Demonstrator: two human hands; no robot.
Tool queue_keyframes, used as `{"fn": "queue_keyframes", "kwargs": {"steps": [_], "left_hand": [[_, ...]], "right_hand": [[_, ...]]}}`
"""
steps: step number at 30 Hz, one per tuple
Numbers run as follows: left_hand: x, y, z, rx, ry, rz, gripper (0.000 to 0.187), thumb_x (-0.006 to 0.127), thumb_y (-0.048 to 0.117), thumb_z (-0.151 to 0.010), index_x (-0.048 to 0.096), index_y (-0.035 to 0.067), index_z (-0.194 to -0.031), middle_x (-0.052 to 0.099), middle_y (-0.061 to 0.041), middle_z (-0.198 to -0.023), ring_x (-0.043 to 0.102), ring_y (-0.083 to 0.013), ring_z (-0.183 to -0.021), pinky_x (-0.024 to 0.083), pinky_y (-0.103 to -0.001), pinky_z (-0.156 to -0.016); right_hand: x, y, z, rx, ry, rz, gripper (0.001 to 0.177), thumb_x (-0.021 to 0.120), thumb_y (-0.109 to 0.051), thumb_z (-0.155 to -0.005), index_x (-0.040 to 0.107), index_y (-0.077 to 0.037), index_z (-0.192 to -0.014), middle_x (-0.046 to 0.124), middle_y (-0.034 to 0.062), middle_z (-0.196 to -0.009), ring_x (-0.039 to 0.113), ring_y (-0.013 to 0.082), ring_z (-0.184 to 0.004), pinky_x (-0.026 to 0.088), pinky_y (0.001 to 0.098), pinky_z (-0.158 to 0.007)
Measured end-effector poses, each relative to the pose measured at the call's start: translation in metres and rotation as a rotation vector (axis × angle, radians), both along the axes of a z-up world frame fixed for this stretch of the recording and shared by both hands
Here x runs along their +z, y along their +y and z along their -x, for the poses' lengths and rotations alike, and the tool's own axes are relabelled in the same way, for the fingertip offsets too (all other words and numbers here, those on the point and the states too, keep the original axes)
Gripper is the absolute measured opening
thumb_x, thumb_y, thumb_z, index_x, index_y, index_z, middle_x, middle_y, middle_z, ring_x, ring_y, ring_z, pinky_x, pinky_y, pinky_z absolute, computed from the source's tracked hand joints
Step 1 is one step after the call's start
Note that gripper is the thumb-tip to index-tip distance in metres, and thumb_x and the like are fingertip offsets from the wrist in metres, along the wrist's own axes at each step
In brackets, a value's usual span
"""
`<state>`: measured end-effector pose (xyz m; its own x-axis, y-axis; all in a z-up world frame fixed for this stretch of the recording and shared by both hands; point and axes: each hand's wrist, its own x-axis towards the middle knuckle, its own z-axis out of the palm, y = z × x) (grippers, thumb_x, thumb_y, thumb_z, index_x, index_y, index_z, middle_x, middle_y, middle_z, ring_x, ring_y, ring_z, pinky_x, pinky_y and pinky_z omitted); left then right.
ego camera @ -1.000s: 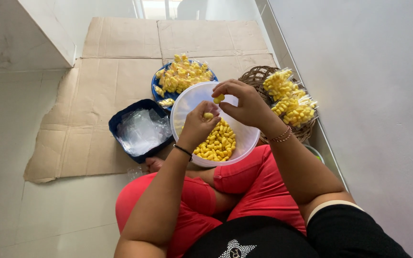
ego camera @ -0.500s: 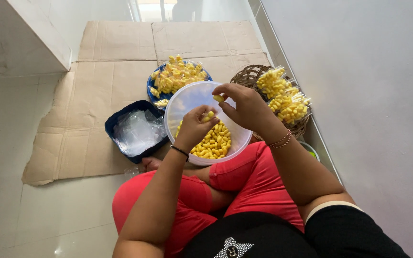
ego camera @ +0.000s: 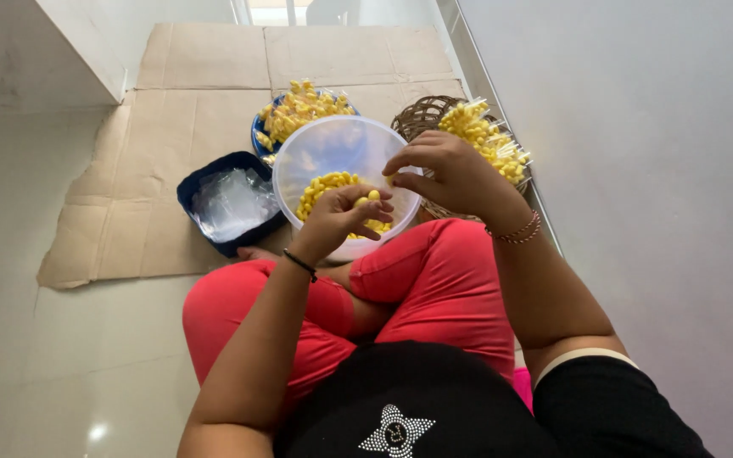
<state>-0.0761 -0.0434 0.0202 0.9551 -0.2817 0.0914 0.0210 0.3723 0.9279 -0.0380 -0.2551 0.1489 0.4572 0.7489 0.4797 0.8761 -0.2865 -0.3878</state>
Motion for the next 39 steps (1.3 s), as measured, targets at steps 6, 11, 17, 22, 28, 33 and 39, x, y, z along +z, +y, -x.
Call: {"fn": "queue_keyframes", "kwargs": {"steps": [6,11,17,22,28,33,39], "left_hand": [[0.013,-0.019,0.037,0.016,-0.076,-0.111,0.032,0.065,0.017,-0.101,0.066,0.0,-0.128,0.075,-0.02,-0.094,0.078,-0.0275,-0.085,0.067,-0.036,-0.06],[0.022,-0.032,0.054,0.025,-0.131,-0.164,0.031,0.069,0.018,-0.1,0.068,0.001,-0.126,0.074,-0.02,-0.095,0.078,-0.0277,-0.087,0.067,-0.034,-0.063],[0.021,-0.054,0.058,0.038,-0.141,-0.186,0.03,0.069,0.02,-0.1,0.068,0.002,-0.123,0.075,-0.018,-0.096,0.078,-0.0252,-0.087,0.066,-0.032,-0.062],[0.013,-0.063,0.046,0.052,-0.129,-0.168,0.031,0.069,0.021,-0.1,0.068,0.002,-0.124,0.075,-0.019,-0.098,0.078,-0.0256,-0.087,0.066,-0.032,-0.061],[0.003,-0.047,0.025,0.152,-0.146,-0.282,0.029,0.07,0.026,-0.1,0.07,0.005,-0.121,0.076,-0.018,-0.101,0.077,-0.0251,-0.087,0.065,-0.032,-0.063],[-0.003,-0.036,0.03,0.169,-0.099,-0.246,0.029,0.073,0.024,-0.098,0.071,0.006,-0.121,0.076,-0.019,-0.1,0.078,-0.0274,-0.086,0.066,-0.036,-0.063],[-0.02,-0.021,0.019,0.21,-0.084,-0.256,0.029,0.072,0.021,-0.098,0.072,0.006,-0.122,0.075,-0.019,-0.097,0.077,-0.0244,-0.086,0.065,-0.032,-0.063]], "right_hand": [[0.016,-0.022,0.035,0.003,0.01,-0.002,0.005,0.074,-0.011,-0.099,0.074,-0.008,-0.103,0.075,0.0121,-0.092,0.072,0.0349,-0.093,0.053,0.0478,-0.087],[0.008,-0.047,0.047,-0.017,0.044,-0.025,0.001,0.075,-0.009,-0.099,0.075,-0.008,-0.099,0.075,0.0098,-0.089,0.072,0.0336,-0.091,0.054,0.045,-0.086],[0.001,-0.063,0.058,-0.045,0.303,-0.133,0.012,0.067,0.001,-0.099,0.075,-0.004,-0.106,0.072,0.0123,-0.083,0.069,0.0221,-0.077,0.056,0.0375,-0.074],[-0.012,-0.063,0.043,0.057,0.639,-0.205,0.016,0.058,0.004,-0.1,0.071,0.003,-0.108,0.071,0.0145,-0.087,0.069,0.0203,-0.084,0.058,0.0381,-0.082],[-0.023,-0.035,0.008,0.027,0.796,-0.223,0.016,0.069,0.002,-0.088,0.069,0.005,-0.104,0.066,0.0138,-0.093,0.069,0.0191,-0.077,0.061,0.0341,-0.073],[-0.023,-0.029,-0.011,-0.119,0.732,-0.212,0.015,0.062,0.002,-0.095,0.066,0.005,-0.109,0.065,0.0153,-0.097,0.07,0.0207,-0.083,0.061,0.0335,-0.077],[-0.019,-0.041,-0.02,-0.049,0.7,-0.498,0.014,0.056,0.007,-0.1,0.058,0.005,-0.114,0.06,0.0177,-0.105,0.071,0.0241,-0.095,0.065,0.039,-0.087]]}}
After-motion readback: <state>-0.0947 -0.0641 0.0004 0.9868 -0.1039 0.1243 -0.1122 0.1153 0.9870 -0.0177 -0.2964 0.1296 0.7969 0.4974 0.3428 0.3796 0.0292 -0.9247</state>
